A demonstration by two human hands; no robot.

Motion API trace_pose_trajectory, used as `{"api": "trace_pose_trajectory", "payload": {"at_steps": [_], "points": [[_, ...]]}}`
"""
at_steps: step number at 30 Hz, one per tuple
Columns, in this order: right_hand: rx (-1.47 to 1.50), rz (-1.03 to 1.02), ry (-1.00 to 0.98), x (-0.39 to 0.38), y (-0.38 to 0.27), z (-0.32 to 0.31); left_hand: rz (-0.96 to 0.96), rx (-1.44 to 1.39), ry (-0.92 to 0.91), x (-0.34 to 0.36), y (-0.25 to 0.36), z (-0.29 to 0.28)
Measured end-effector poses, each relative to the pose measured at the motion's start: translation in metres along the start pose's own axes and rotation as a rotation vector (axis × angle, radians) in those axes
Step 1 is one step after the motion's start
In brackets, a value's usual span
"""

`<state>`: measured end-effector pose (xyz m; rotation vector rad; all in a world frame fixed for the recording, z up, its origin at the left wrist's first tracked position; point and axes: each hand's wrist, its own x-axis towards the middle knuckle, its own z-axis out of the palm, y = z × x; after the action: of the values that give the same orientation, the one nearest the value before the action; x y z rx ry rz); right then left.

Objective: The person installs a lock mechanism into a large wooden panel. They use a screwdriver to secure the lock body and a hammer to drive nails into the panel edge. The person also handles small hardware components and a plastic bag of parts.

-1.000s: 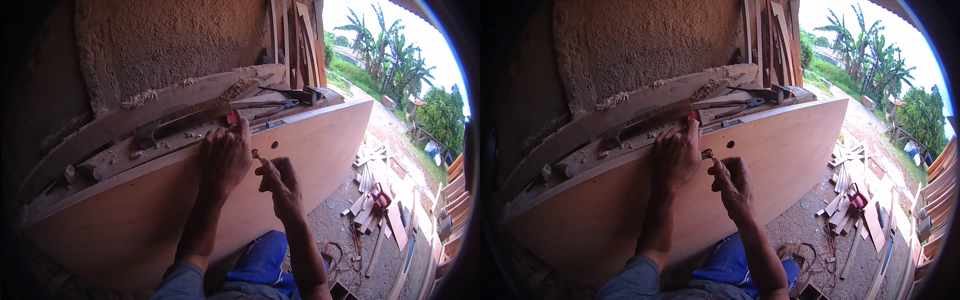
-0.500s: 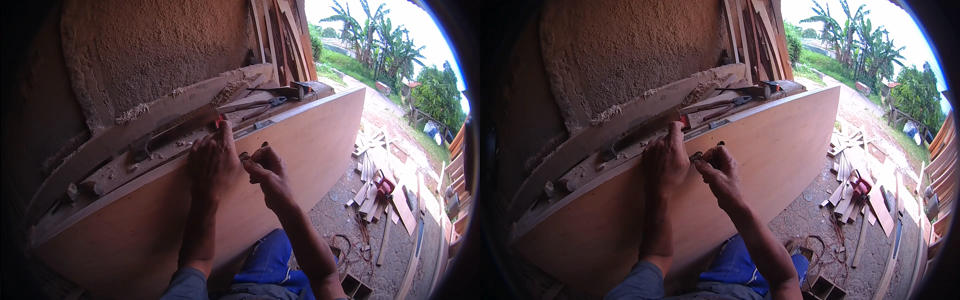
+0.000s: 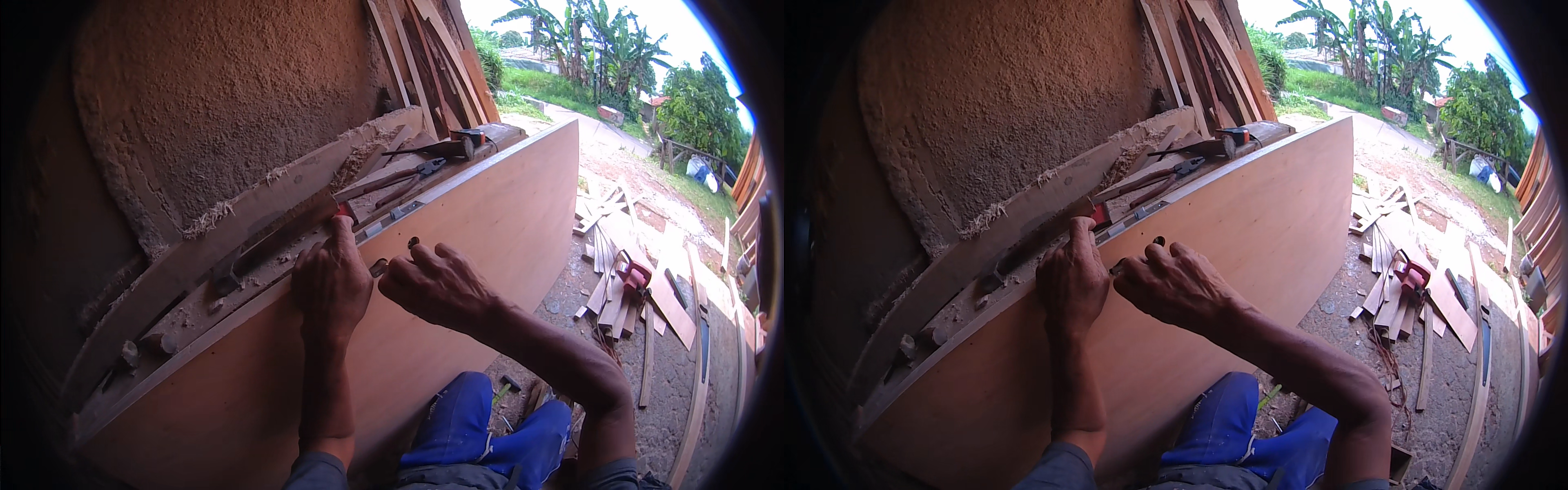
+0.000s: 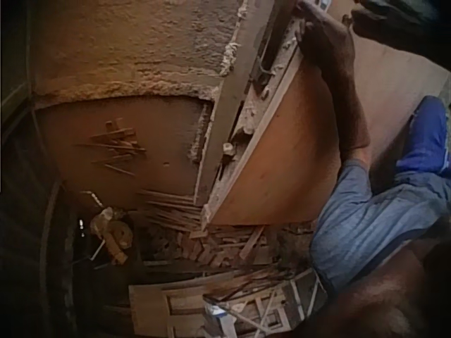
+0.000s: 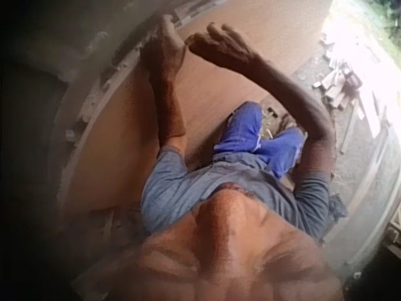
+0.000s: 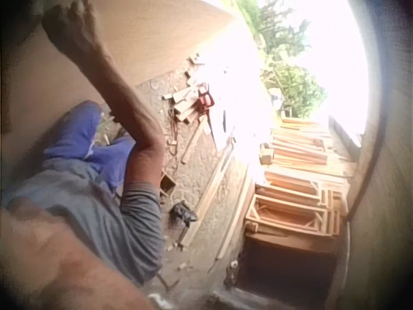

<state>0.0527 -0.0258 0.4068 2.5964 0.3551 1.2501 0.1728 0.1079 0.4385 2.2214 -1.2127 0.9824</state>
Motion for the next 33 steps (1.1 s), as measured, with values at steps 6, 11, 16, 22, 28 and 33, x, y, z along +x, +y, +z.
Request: {"api": "trace_pose_trajectory", "payload": {"at_steps": [6, 11, 16, 22, 28, 33], "points": [[0.972, 0.829, -0.034, -0.002, -0.034, 0.018, -0.01, 0.054, -0.009, -0.002, -0.004, 0.002], [1.833, 1.08, 0.368, -0.006, -0.035, 0.049, 0.013, 0.041, 0.04, 0.001, 0.001, 0.007], [0.743, 0.734, 0.117, 0.002, -0.024, 0.021, 0.013, 0.081, 0.001, 0.001, 0.0, 0.007], [0.495, 0.857, -0.379, 0.019, -0.024, -0.009, -0.056, 0.052, -0.091, 0.001, -0.003, 0.003], [-0.037, 0.133, -0.027, -0.007, -0.012, 0.01, 0.028, 0.104, 0.006, 0.002, -0.001, 0.009], [0.003, -0.027, -0.079, -0.002, -0.001, 0.0, 0.044, 0.092, 0.001, -0.001, -0.001, 0.005]]}}
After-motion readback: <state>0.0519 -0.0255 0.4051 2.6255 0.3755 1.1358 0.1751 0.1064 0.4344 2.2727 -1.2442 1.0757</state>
